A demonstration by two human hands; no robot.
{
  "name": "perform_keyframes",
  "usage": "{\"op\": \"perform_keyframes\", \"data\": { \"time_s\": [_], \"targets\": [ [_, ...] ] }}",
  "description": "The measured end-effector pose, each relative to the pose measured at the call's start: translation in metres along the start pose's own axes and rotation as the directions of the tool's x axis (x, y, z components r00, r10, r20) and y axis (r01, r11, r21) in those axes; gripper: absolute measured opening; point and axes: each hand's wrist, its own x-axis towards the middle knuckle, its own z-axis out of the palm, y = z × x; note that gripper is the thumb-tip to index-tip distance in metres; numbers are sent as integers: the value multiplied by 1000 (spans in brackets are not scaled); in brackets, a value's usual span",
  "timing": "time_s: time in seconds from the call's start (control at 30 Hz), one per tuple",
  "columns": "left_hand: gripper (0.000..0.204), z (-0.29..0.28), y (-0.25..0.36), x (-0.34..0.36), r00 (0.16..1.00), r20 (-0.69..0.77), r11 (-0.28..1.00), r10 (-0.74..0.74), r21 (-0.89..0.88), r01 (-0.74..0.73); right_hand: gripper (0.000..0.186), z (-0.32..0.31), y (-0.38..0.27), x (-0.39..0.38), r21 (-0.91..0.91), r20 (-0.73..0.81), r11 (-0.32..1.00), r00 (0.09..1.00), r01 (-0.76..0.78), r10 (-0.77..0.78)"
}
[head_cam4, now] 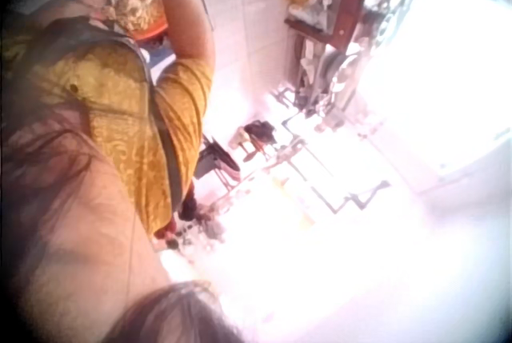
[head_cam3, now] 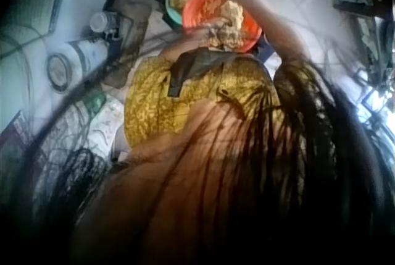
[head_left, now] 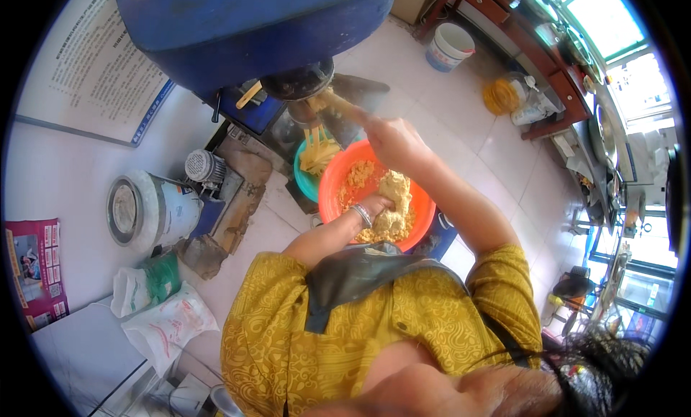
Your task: The person mixes a yellow dough-like substance in a red basin using a wooden stick and their hands. They repeatedly scoop portions of the mixture and feed them into a blue noodle-making machine, which extrudes long strands of noodles into a green basin below. The person occasionally adds liquid from a metal container to the mixture in the red basin.
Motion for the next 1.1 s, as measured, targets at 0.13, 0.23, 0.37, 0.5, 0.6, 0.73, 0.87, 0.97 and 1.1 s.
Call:
{"op": "perform_keyframes", "data": {
  "time_s": [0.13, 0.23, 0.37, 0.5, 0.6, 0.73, 0.87, 0.97, 1.1],
  "targets": [
    [33, 0, -3, 4, 997, 24, 997, 71, 16, -72, 61, 1, 1, 4, -54, 32, 999, 999, 7, -5],
    [32, -6, -9, 14, 997, 3, 992, 82, 95, -81, 64, -1, -3, 10, -116, 79, 993, 996, -20, 29],
    [32, -2, -7, 15, 999, 28, 998, 30, 56, -32, 60, 3, 1, 13, -144, 64, 989, 998, 17, -8],
    [46, 4, 1, -5, 966, 254, 987, 45, -160, -4, 58, -4, 7, 13, -143, 55, 988, 997, 67, -59],
    [57, 2, 12, -20, 837, 544, 913, 62, -370, 173, 59, -35, -12, -4, -144, 83, 989, 996, 32, -20],
    [55, 19, 27, -47, 840, 532, 988, 109, -154, -31, 64, -21, -14, -17, -329, 181, 943, 983, 58, 3],
    [60, 20, 31, -44, 831, 544, 975, 116, -223, 10, 71, -7, -14, -4, -330, 171, 942, 985, 58, -1],
    [60, 23, 35, -55, 837, 547, 947, 12, -275, 166, 70, -7, -17, -1, -346, 175, 935, 984, 77, -16],
    [53, 26, 33, -57, 799, 602, 947, 15, -265, 182, 67, -5, -20, -1, -337, 150, 938, 988, 84, -34]
  ]
}}
